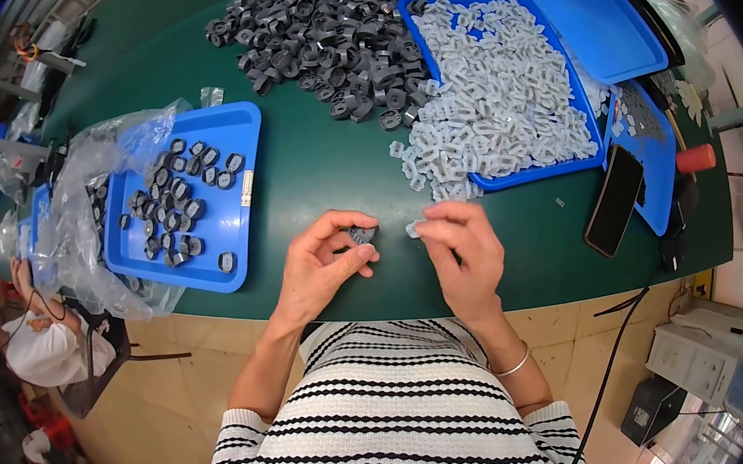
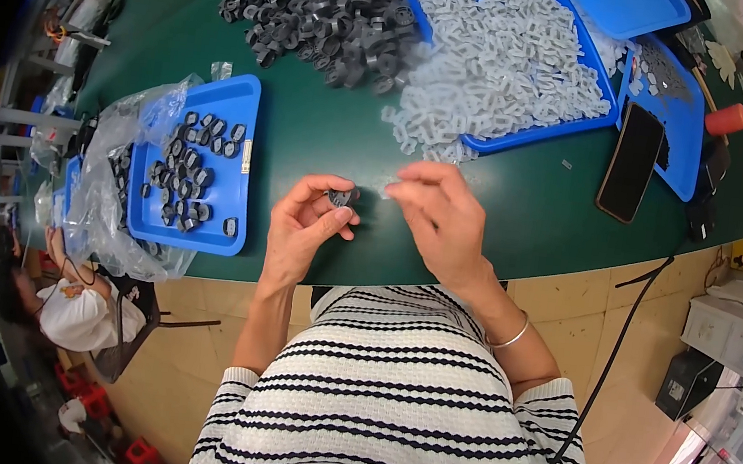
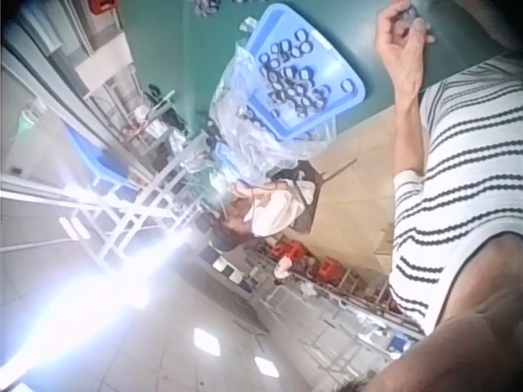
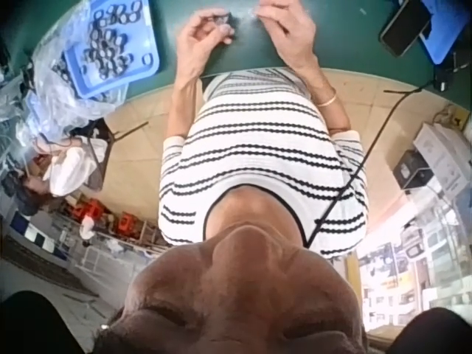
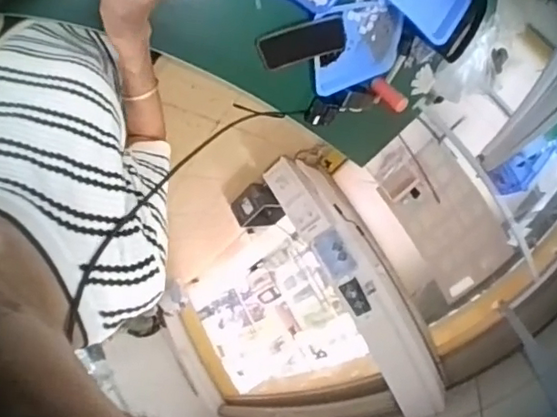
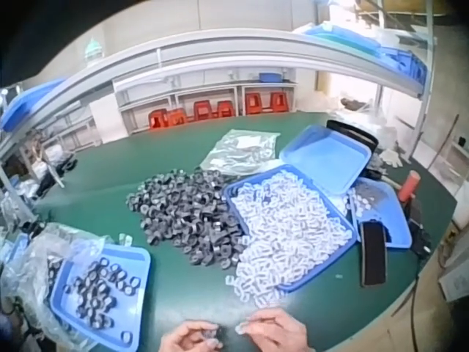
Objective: The person assembles plastic components by hand, repeatedly taking small plastic inserts and pressing them into plastic housings.
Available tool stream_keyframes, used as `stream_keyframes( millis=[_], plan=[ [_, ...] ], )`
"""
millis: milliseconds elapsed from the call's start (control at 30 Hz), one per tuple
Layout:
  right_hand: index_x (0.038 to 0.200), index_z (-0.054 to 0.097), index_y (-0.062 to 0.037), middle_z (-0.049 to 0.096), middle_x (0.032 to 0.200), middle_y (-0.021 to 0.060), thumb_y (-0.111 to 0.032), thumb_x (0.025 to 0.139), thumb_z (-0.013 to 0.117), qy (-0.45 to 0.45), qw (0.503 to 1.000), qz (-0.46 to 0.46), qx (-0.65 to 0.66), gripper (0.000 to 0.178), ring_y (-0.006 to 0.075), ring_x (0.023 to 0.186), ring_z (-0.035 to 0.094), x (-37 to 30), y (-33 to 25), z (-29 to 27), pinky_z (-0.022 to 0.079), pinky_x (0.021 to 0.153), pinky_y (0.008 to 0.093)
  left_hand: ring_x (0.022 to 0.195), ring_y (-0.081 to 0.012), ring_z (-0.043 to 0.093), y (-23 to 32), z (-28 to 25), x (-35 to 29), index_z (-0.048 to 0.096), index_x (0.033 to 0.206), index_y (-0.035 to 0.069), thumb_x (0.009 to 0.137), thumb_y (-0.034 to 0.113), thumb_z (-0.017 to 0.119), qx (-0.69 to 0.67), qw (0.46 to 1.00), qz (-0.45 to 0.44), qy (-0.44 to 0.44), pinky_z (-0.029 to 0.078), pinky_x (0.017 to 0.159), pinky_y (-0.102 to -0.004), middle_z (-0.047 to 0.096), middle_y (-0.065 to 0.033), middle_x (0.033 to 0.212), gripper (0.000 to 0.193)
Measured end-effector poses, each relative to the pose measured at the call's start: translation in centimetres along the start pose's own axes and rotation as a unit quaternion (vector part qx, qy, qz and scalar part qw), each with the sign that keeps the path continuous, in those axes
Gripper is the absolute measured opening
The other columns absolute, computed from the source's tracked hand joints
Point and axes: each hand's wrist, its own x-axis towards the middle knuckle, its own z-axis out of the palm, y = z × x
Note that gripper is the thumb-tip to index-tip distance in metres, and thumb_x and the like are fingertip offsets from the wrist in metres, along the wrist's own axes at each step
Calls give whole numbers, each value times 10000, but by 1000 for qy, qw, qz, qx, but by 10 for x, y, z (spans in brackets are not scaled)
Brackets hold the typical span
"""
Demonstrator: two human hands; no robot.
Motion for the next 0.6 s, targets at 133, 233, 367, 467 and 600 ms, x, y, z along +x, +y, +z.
stream_keyframes(
  millis=[133, 233, 367, 467, 600],
  plan=[
    [925, 679, -40, 628, 933, 80, 67, 714, 715, 7, 991, -122, -62, 239, 212, 769, 620, -5, 1, 2, 513, 625, 285, 865, -149, 650, 5, 7, 2, 572, 1147, -55, 882, -48, 620, -16, 999, -23, -29, 566, 706, -249, 598, -113, 1148, 269],
    [913, 672, -37, 637, 930, 105, 93, 710, 716, 37, 991, -114, -51, 246, 239, 805, 644, -11, 1, 4, 518, 634, 299, 872, -152, 658, 0, 8, 4, 569, 1151, -55, 884, -54, 612, -22, 999, -24, -36, 566, 711, -247, 588, -127, 1164, 270],
    [889, 672, -29, 635, 934, 99, 76, 674, 733, -7, 983, -160, -92, 248, 249, 831, 649, -11, 3, -4, 533, 653, 304, 895, -159, 665, 5, 15, 6, 560, 1174, -40, 895, -49, 597, -10, 1000, 17, -16, 563, 717, -247, 602, -138, 1129, 282],
    [873, 673, -23, 633, 941, 93, 50, 660, 746, -28, 977, -183, -101, 237, 252, 831, 650, -9, 2, -5, 544, 672, 310, 911, -158, 663, 2, 14, 7, 554, 1182, -31, 899, -54, 587, -5, 1000, 7, -15, 563, 720, -247, 608, -129, 1120, 286],
    [894, 683, -26, 629, 954, 90, 32, 665, 752, -44, 975, -189, -105, 246, 247, 835, 650, -10, 4, -6, 549, 682, 307, 933, -157, 658, 0, 12, 7, 562, 1196, -29, 903, -60, 576, 9, 1000, 3, -28, 563, 730, -247, 606, -121, 1138, 295]
  ],
)
